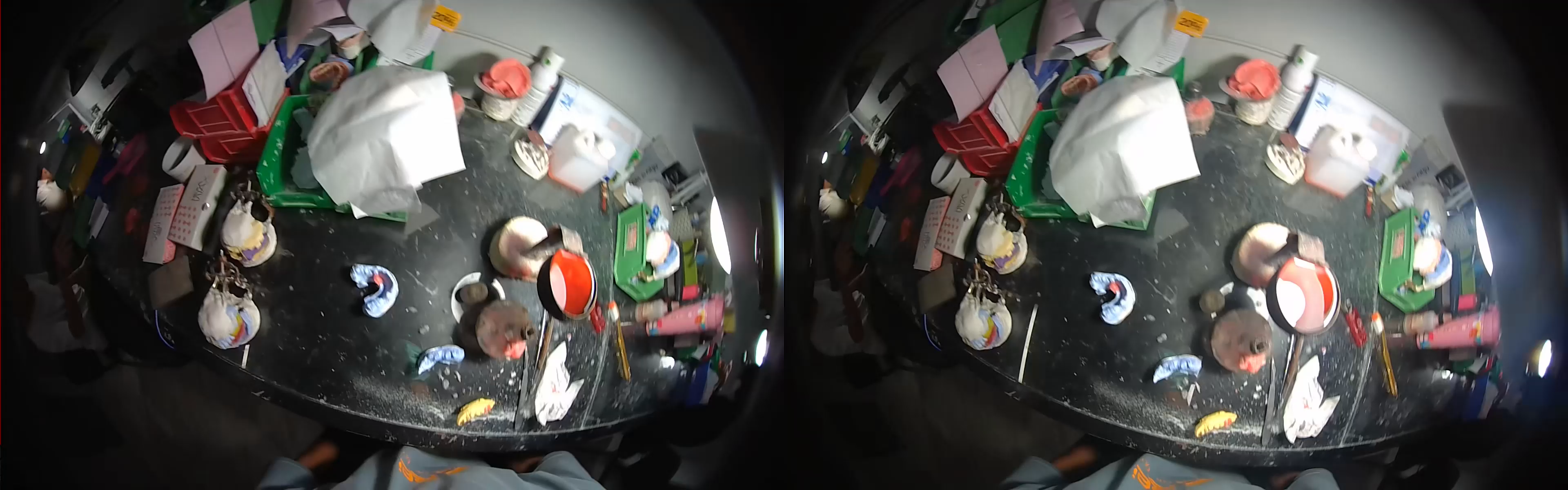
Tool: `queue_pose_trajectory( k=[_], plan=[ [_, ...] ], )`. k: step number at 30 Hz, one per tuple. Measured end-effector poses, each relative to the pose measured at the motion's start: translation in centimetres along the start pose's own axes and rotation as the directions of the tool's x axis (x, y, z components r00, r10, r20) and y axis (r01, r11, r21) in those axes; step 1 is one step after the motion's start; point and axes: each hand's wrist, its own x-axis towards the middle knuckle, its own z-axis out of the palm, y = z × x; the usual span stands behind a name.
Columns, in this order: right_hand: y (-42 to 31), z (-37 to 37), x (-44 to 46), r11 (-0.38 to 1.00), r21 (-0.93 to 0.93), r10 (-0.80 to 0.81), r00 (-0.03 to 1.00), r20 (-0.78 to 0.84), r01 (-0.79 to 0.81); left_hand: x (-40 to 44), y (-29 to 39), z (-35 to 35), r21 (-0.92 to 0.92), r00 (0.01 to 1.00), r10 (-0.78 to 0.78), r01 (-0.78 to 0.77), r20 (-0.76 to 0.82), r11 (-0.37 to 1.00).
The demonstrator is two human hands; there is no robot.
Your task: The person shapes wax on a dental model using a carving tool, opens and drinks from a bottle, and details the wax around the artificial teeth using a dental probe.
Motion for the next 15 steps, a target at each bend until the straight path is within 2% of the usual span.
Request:
queue_pose_trajectory(
  k=[5, 15],
  plan=[
    [3.2, 2.3, -1.4, 0.994, 0.103, -0.019, 0.999, -0.037, 0.023, 1.1, -0.4, 0.1, 0.018, 0.998, 0.066, -0.066, -0.016, 0.998],
    [1.3, 5.0, -0.7, 0.988, 0.148, -0.035, 0.998, -0.044, 0.041, 3.3, 0.1, 0.6, -0.008, 0.993, 0.103, -0.104, -0.059, 0.995]
  ],
)
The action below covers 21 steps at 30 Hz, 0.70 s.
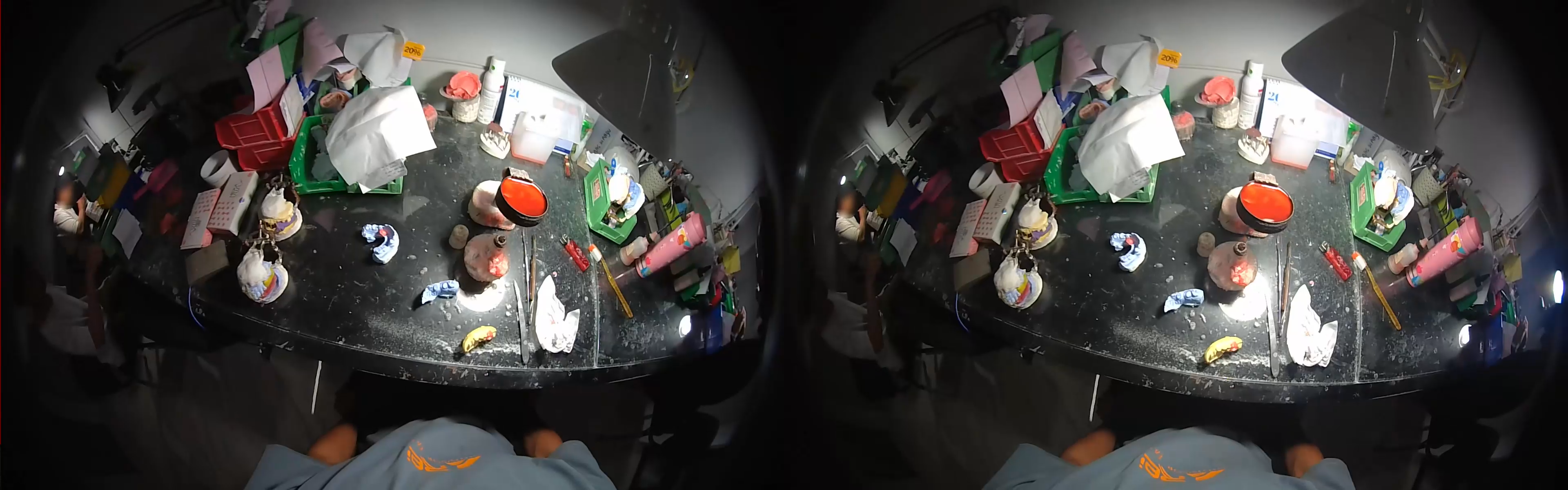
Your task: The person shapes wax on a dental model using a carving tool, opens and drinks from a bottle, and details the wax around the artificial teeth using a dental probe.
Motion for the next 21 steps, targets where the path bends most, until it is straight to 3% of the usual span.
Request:
queue_pose_trajectory(
  k=[12, 15, 17, 18, 19, 20, 21],
  plan=[
    [-3.3, 2.5, 0.5, 0.987, 0.093, -0.127, 0.992, -0.017, 0.128, 2.1, -2.0, 2.0, 0.039, 0.992, 0.11, -0.108, -0.065, 0.993],
    [-3.9, 3.4, 1.8, 0.964, 0.167, -0.2, 0.978, -0.049, 0.206, 4.0, -3.4, 3.7, 0.122, 0.953, 0.259, -0.242, -0.159, 0.963],
    [-4.7, 3.8, 3.1, 0.929, 0.238, -0.27, 0.959, -0.083, 0.282, 6.7, -4.4, 5.2, 0.175, 0.863, 0.435, -0.401, -0.255, 0.899],
    [-5.2, 4.1, 3.5, 0.907, 0.277, -0.301, 0.949, -0.099, 0.317, 8.7, -4.6, 6.1, 0.147, 0.789, 0.54, -0.521, -0.293, 0.841],
    [-5.8, 4.4, 3.5, 0.879, 0.33, -0.325, 0.938, -0.117, 0.346, 11.0, -4.7, 5.9, -0.127, 0.715, 0.628, -0.685, -0.306, 0.717],
    [-6.8, 4.6, 3.8, 0.838, 0.398, -0.351, 0.927, -0.13, 0.373, 13.2, -4.7, 5.7, -0.388, 0.632, 0.708, -0.767, -0.316, 0.511],
    [-7.7, 4.9, 3.9, 0.79, 0.469, -0.373, 0.917, -0.143, 0.394, 11.0, -2.3, 4.2, -0.444, 0.61, 0.723, -0.773, -0.324, 0.453]
  ],
)
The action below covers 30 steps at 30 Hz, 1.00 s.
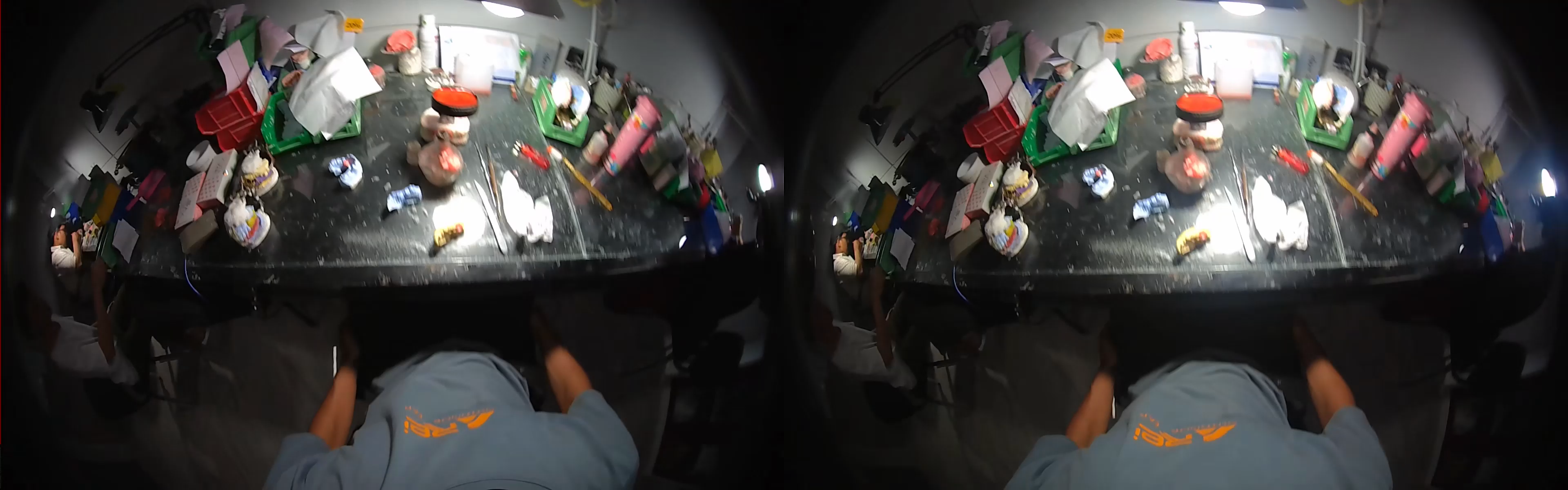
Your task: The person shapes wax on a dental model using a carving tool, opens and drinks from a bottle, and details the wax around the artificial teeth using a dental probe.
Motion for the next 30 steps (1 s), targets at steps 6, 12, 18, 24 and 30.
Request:
queue_pose_trajectory(
  k=[6, 12, 18, 24, 30],
  plan=[
    [-12.3, 0.3, -1.8, 0.964, 0.197, -0.227, 0.936, 0.268, 0.177, 2.6, 28.6, -2.6, 0.064, 0.827, -0.39, 0.4, 0.404, 0.914],
    [-28.1, -2.8, -13.9, 0.82, 0.031, -0.476, 0.649, 0.594, 0.572, 2.9, 41.0, -3.2, -0.292, 0.434, 0.328, -0.148, 0.839, 0.945],
    [-30.8, 6.2, -18.9, 0.684, 0.174, -0.586, 0.392, 0.709, 0.708, 2.6, 40.3, 2.1, -0.347, 0.441, 0.314, -0.007, 0.841, 0.938],
    [-34.7, 0.0, -25.9, 0.651, 0.425, -0.67, 0.212, 0.712, 0.629, 4.8, 44.6, 1.9, -0.391, 0.53, 0.369, -0.075, 0.764, 0.917],
    [-35.7, 1.0, -24.0, 0.618, 0.49, -0.749, 0.271, 0.604, 0.615, 4.5, 45.0, 1.5, -0.426, 0.557, 0.396, -0.084, 0.73, 0.901]
  ],
)
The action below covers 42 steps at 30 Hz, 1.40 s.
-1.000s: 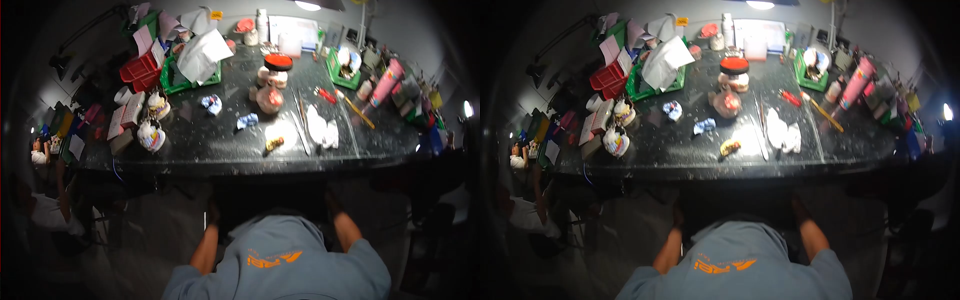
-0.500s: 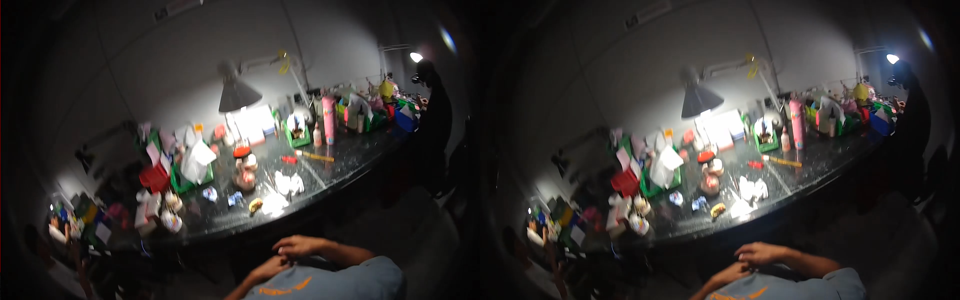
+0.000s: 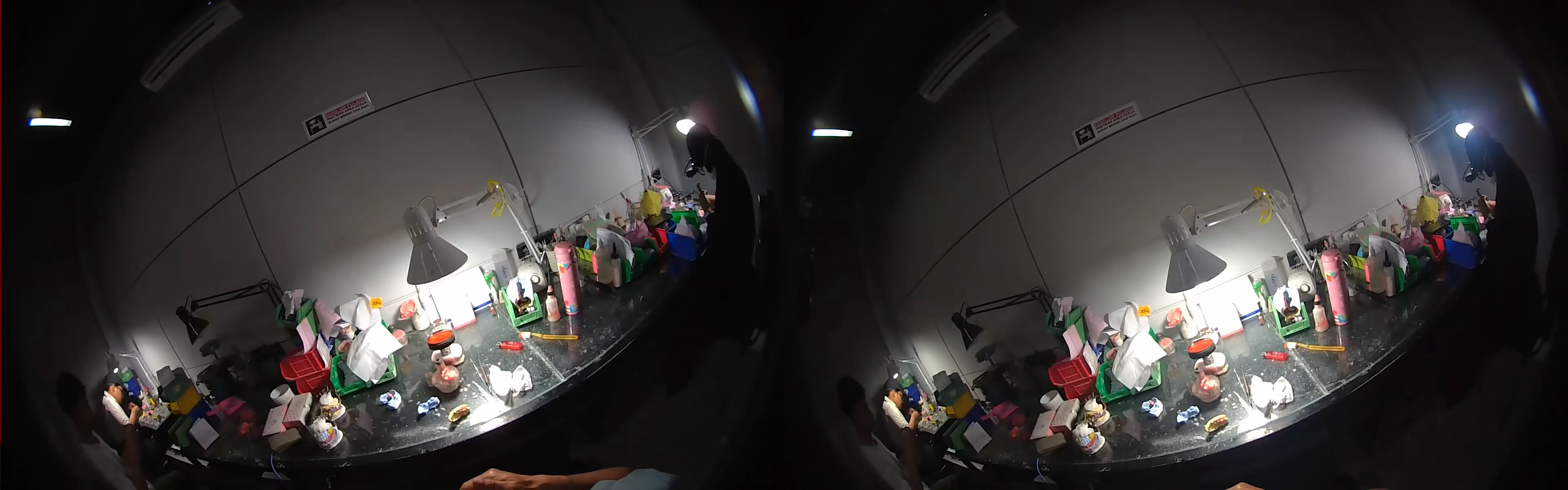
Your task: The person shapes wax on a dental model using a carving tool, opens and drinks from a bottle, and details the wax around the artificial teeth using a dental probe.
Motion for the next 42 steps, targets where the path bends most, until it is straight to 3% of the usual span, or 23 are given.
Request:
queue_pose_trajectory(
  k=[18, 21, 23, 25, 26, 28, 30, 31, 33, 35, 37, 39, 41, 42],
  plan=[
    [3.8, -1.0, 0.9, 0.945, 0.238, -0.167, 0.956, -0.241, 0.225, -1.7, 0.2, -0.4, -0.084, 0.995, 0.082, -0.087, -0.062, 0.993],
    [2.2, 1.9, 1.0, 0.974, 0.209, 0.003, 0.912, -0.41, 0.09, -4.2, 1.3, -1.1, -0.062, 0.986, 0.151, -0.156, -0.073, 0.986],
    [-0.2, 2.5, 0.5, 0.966, 0.039, -0.218, 0.888, -0.406, 0.255, -5.6, 3.2, -1.5, -0.031, 0.957, 0.268, -0.273, -0.111, 0.962],
    [-0.6, 2.0, 1.1, 0.847, -0.215, -0.522, 0.682, -0.512, 0.486, -6.6, 5.9, -1.8, 0.032, 0.838, 0.483, -0.492, -0.255, 0.87],
    [-1.5, 1.3, 1.2, 0.814, -0.334, -0.579, 0.611, -0.541, 0.476, -6.9, 7.3, -1.9, 0.096, 0.729, 0.584, -0.593, -0.357, 0.799],
    [-2.1, -0.3, 1.4, 0.719, -0.543, -0.695, 0.449, -0.562, 0.433, -5.5, 9.6, -2.1, 0.279, 0.413, 0.681, -0.691, -0.605, 0.667],
    [0.0, -0.8, 1.6, 0.622, -0.673, -0.782, 0.27, -0.562, 0.401, -4.9, 9.7, -3.6, 0.519, 0.221, 0.742, -0.589, -0.633, 0.619],
    [2.1, -1.1, 1.7, 0.585, -0.693, -0.806, 0.205, -0.556, 0.42, -4.7, 8.7, -3.9, 0.552, 0.184, 0.75, -0.57, -0.635, 0.608],
    [3.4, -2.4, 1.5, 0.603, -0.757, -0.794, 0.282, -0.539, 0.252, -4.0, 7.3, -4.8, 0.606, 0.244, 0.771, -0.498, -0.588, 0.62],
    [4.7, -2.7, 1.8, 0.65, -0.741, -0.576, 0.528, -0.624, -0.166, -4.0, 7.6, -4.9, 0.715, 0.472, 0.637, -0.021, -0.609, 0.699],
    [7.4, -2.6, 2.4, 0.471, -0.747, -0.428, 0.618, -0.659, -0.469, -1.8, 4.1, -4.9, 0.681, 0.48, 0.507, 0.315, -0.716, 0.661],
    [9.6, -2.9, 3.0, 0.406, -0.768, -0.487, 0.593, -0.641, -0.496, -1.3, 1.1, -5.0, 0.742, 0.491, 0.562, 0.511, -0.666, 0.433],
    [10.0, -2.9, 3.1, 0.428, -0.763, -0.505, 0.572, -0.647, -0.485, -0.9, -1.7, -5.4, 0.765, 0.433, 0.675, 0.559, -0.597, 0.319],
    [10.0, -2.9, 3.1, 0.429, -0.76, -0.498, 0.574, -0.65, -0.488, -0.8, -1.6, -5.4, 0.76, 0.421, 0.673, 0.554, -0.608, 0.34]
  ],
)
